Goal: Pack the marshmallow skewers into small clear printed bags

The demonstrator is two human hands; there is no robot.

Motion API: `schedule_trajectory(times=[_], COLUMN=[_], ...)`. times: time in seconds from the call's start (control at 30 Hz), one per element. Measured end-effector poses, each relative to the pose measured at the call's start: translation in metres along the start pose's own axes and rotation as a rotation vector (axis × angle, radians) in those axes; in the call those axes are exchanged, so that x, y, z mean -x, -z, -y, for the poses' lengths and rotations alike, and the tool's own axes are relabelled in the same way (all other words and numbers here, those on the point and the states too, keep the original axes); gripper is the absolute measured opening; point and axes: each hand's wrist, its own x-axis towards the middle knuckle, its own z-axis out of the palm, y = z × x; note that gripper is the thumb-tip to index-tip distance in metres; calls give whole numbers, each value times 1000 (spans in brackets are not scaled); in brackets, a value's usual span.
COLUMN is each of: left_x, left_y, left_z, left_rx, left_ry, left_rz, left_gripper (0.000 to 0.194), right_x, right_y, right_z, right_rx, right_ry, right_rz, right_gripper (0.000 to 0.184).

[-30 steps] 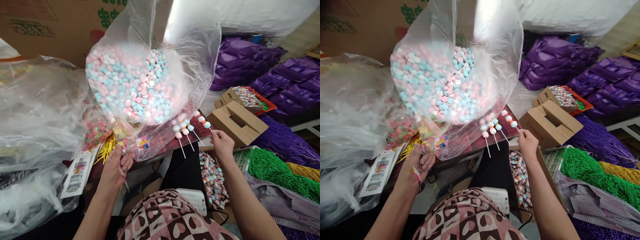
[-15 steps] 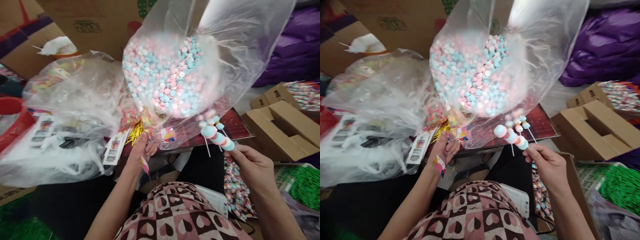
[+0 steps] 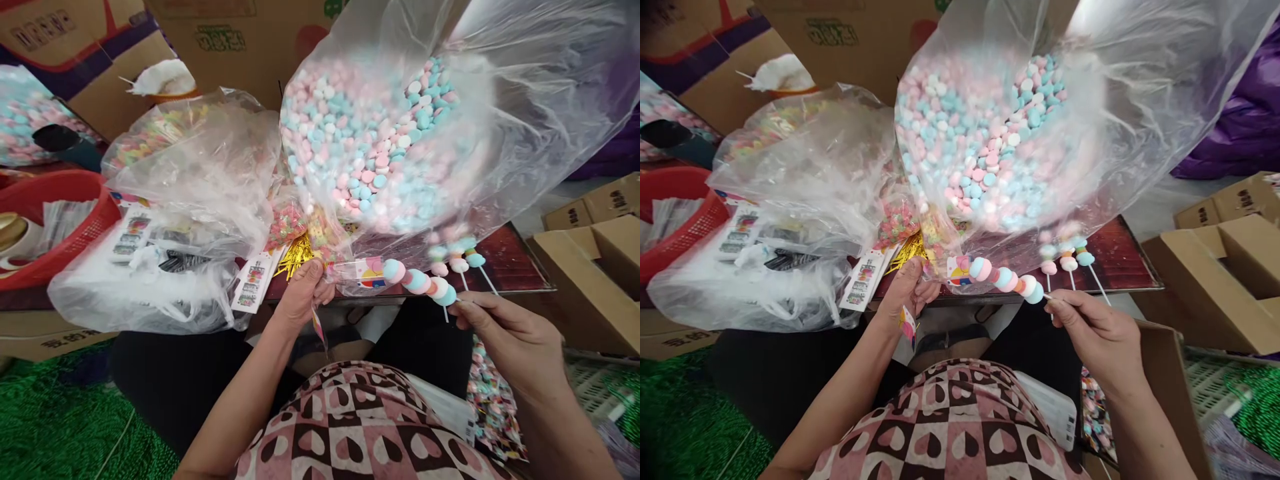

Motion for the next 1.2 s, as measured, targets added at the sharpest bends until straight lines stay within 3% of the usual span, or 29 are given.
schedule_trajectory(times=[0.23, 0.4, 0.5, 0.6, 0.77, 0.97, 1.2], left_x=[-2, 4, 8, 10, 13, 15, 14], left_y=[0, -1, -6, -9, -14, -20, -21], left_z=[-9, -27, -38, -41, -40, -38, -32], left_rx=[-188, -583, -796, -856, -867, -840, -325], left_ry=[18, -27, -100, -156, -213, -232, -19], left_rz=[-4, 37, 46, 21, 9, 16, -15], left_gripper=[54, 47, 46, 42, 39, 45, 43], right_x=[-3, -2, -2, 0, 4, 6, 11], right_y=[6, 6, 2, -4, -12, -17, -29], right_z=[-7, -9, -8, -7, -9, -9, -19], right_rx=[90, 181, 166, 43, 32, 49, -33], right_ry=[55, 103, 39, -45, -130, -41, -35], right_rz=[80, 32, 29, 29, 77, 102, 170], right_gripper=[9, 8, 8, 7, 12, 11, 13])
